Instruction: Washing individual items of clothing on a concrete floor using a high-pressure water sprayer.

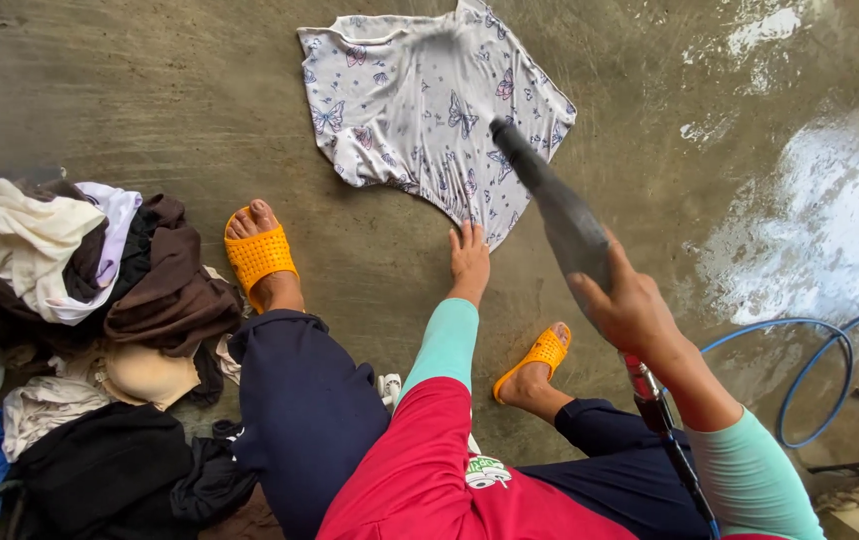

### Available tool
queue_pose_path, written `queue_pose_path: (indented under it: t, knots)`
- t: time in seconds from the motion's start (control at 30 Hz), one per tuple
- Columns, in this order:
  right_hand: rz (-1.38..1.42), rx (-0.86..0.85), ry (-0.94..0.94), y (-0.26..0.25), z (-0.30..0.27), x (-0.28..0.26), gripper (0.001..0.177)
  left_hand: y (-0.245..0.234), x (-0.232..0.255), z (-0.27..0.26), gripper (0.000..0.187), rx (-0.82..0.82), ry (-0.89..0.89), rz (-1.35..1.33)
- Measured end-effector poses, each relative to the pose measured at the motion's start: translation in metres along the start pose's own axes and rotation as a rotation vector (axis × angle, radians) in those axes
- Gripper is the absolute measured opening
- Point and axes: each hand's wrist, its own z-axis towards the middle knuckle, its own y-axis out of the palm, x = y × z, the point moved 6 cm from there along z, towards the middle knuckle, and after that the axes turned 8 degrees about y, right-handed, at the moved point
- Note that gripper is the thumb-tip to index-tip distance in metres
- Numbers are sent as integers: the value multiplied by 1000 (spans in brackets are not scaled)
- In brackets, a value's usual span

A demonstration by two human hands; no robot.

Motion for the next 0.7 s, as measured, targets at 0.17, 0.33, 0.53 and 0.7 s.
queue_pose_path:
  t: [0.17, 0.33, 0.53, 0.7]
  knots:
    - [-51, -5, 20, 1, -1, -1, 79, 16, -6, 11, 41, 35, 56, -166]
    - [-142, -57, -25, 23, 29, 10, 77, 15, 3, 7, 41, 22, 44, -114]
    - [-1, 51, -42, -8, -3, -28, 80, 24, 6, 4, 41, 52, 57, -105]
    - [-177, -45, -51, 36, 20, 6, 77, 13, 6, -2, 42, -30, 44, -109]
